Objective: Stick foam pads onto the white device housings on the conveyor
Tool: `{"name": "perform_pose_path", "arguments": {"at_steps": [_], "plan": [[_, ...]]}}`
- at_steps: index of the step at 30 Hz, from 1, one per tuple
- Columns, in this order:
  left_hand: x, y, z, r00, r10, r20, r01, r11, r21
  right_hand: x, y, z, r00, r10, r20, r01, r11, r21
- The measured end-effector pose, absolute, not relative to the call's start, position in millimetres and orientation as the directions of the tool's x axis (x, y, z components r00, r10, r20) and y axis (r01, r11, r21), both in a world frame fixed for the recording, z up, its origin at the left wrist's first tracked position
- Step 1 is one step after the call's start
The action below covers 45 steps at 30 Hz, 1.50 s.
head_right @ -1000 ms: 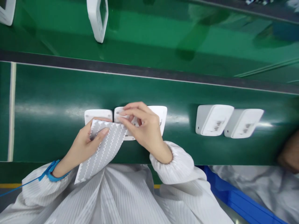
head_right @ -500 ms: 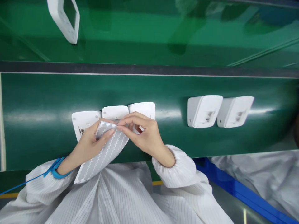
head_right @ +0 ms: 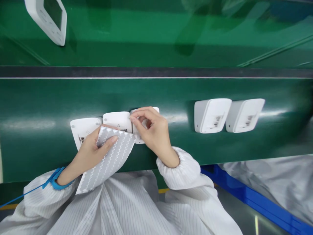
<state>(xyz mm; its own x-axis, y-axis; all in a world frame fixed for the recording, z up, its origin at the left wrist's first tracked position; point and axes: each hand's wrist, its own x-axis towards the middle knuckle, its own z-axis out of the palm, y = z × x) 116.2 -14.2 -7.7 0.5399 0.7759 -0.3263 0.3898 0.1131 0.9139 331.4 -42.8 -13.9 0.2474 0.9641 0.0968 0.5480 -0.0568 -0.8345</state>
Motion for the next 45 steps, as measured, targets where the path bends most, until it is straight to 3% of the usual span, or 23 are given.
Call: {"name": "perform_pose_path", "arguments": {"at_steps": [9, 16, 20, 22, 24, 26, 30, 37, 42, 45], "plan": [[116.2, -13.6, -7.9, 0.497, 0.771, -0.397, 0.399, 0.203, 0.894, 321.6, -44.3, -20.1, 0.242, 0.952, 0.188, 0.655, -0.018, -0.756], [116.0, -13.8, -4.1, 0.521, 0.774, -0.36, 0.325, 0.21, 0.922, 326.7, -41.3, -23.3, 0.186, 0.957, 0.223, 0.725, 0.02, -0.689], [116.5, -16.1, -3.0, 0.491, 0.794, -0.357, 0.3, 0.231, 0.926, 340.0, -44.2, -14.3, 0.278, 0.941, 0.195, 0.618, -0.02, -0.786], [116.6, -17.1, -3.4, 0.457, 0.815, -0.356, 0.3, 0.236, 0.924, 346.3, -50.8, -6.3, 0.181, 0.98, 0.076, 0.518, -0.029, -0.855], [116.5, -17.4, -3.7, 0.439, 0.827, -0.35, 0.293, 0.237, 0.926, 349.2, -59.0, 0.4, -0.025, 0.999, -0.047, 0.456, -0.03, -0.889], [116.2, -16.9, -3.9, 0.435, 0.831, -0.347, 0.292, 0.234, 0.927, 347.7, -66.3, 3.1, -0.166, 0.983, -0.081, 0.438, 0.0, -0.899], [114.9, -15.9, -5.1, 0.442, 0.834, -0.331, 0.317, 0.2, 0.927, 340.1, -71.2, 0.3, -0.147, 0.989, -0.011, 0.435, 0.055, -0.899], [109.4, -14.5, -7.1, 0.515, 0.816, -0.263, 0.284, 0.127, 0.95, 350.0, -63.4, 8.6, -0.085, 0.996, -0.024, 0.413, 0.013, -0.911], [109.8, -12.8, -6.9, 0.516, 0.816, -0.262, 0.288, 0.123, 0.95, 352.8, -65.0, 8.9, -0.116, 0.991, 0.069, 0.44, 0.114, -0.891], [110.4, -12.7, -7.0, 0.509, 0.819, -0.265, 0.304, 0.116, 0.945, 350.8, -69.7, 4.4, -0.136, 0.972, 0.19, 0.546, 0.233, -0.805]]}}
